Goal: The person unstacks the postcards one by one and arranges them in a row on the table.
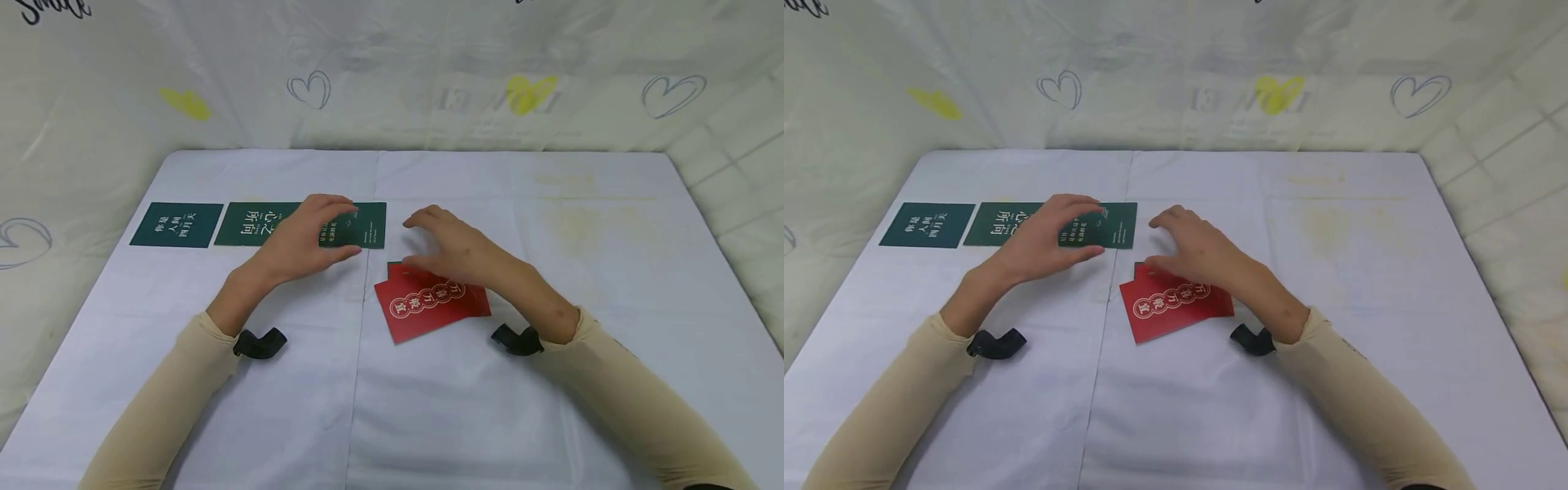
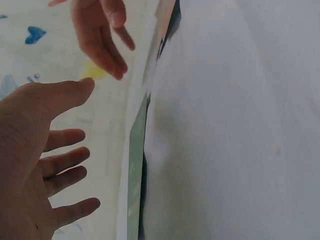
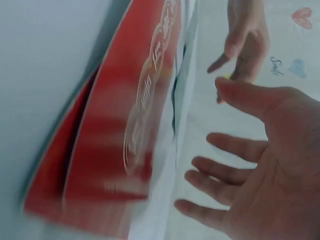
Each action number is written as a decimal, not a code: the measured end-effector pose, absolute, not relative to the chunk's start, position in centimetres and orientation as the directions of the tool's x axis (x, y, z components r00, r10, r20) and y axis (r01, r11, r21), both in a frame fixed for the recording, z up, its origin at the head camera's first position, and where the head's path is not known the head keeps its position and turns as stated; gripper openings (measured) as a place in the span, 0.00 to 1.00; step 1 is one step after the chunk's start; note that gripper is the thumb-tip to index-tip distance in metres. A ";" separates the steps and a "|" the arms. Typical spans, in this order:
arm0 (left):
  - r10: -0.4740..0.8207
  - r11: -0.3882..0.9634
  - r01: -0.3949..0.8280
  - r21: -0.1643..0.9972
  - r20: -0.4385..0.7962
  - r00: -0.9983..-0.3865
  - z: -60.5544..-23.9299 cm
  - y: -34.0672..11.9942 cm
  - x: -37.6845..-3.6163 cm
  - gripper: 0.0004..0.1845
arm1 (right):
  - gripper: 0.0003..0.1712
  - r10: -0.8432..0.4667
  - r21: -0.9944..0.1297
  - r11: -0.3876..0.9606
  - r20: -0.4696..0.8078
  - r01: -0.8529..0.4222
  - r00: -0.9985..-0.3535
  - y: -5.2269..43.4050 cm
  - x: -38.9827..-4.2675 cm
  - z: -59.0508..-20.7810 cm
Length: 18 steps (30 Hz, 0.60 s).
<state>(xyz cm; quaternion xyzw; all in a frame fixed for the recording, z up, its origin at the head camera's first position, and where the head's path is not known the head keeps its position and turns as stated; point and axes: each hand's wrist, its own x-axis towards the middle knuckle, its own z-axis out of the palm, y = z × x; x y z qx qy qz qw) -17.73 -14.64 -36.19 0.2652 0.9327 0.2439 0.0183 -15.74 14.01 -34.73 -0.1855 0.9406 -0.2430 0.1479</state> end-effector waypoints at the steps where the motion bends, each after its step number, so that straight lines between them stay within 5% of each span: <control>1: 0.526 0.729 0.502 0.465 0.089 -0.846 -36.1 -14.2 -17.4 0.38 | 0.39 -0.428 -0.519 0.807 -0.185 -0.282 -0.884 14.5 -15.6 -34.6; 9: 0.650 0.675 0.580 0.455 0.005 -0.760 -36.3 -11.6 -15.2 0.40 | 0.39 -0.508 -0.531 0.772 -0.185 -0.349 -0.841 18.3 -14.3 -34.9; 18: 0.710 0.645 0.609 0.462 -0.065 -0.702 -37.0 -9.5 -13.5 0.46 | 0.56 -0.594 -0.509 0.741 -0.194 -0.437 -0.781 19.4 -12.0 -36.3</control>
